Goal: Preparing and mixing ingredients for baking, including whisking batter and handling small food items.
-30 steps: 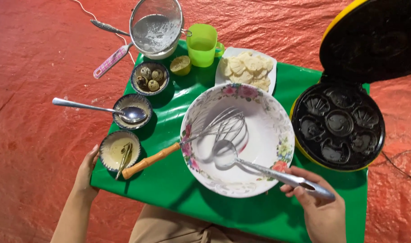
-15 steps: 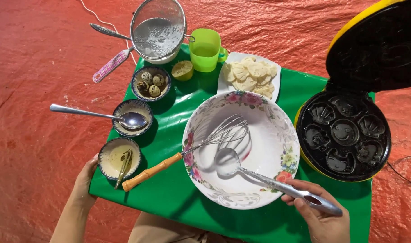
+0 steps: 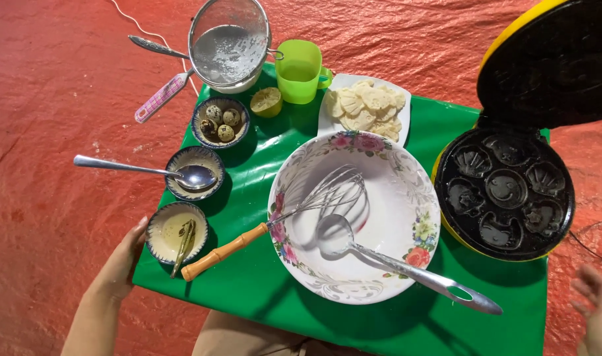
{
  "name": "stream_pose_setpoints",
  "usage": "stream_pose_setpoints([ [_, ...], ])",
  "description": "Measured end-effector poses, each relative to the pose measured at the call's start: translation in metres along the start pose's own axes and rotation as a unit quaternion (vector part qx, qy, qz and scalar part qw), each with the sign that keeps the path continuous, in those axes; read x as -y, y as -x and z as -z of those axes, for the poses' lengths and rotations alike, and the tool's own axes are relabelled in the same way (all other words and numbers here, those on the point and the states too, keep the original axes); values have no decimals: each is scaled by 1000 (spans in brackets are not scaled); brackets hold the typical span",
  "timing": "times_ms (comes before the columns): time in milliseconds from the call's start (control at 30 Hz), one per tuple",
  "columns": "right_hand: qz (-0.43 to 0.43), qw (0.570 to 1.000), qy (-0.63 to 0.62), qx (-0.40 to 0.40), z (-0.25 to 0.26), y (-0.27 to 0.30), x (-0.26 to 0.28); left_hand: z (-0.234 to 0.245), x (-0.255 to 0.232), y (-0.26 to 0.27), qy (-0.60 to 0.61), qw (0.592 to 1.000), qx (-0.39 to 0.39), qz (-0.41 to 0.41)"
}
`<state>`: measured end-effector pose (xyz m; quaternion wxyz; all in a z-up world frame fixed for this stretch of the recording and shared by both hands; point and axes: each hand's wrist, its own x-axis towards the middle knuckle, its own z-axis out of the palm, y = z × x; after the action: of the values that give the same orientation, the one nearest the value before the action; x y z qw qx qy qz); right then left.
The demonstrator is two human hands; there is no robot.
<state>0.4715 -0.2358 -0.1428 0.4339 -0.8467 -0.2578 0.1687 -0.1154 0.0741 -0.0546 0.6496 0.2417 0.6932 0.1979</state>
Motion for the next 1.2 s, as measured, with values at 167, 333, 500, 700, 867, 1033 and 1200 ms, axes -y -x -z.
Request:
stream_pose_setpoints([
  [167,-317,948,-12,21,-43,-6,59,-21,-19,17,-52,998,-18,37],
  [333,-397,916,-54,-30,-62,4,103,-11,-3,-3,-110,991,-40,-63],
  [500,-377,924,-58,-24,-59,-5,89,-16,-8,4,-145,985,-75,-58],
  [700,-370,926,-71,-7,-65,-5,69,-14,-8,0,-134,987,-58,-61],
  [867,-357,926,-116,42,-68,9,118,-14,-4,-1,-138,986,-70,-59],
  [1033,-353,930,-93,42,-39,-46,80,-14,-5,3,-120,988,-66,-68],
  [1200,-371,921,-109,52,-16,-92,15,-15,-5,3,-166,980,-75,-76],
])
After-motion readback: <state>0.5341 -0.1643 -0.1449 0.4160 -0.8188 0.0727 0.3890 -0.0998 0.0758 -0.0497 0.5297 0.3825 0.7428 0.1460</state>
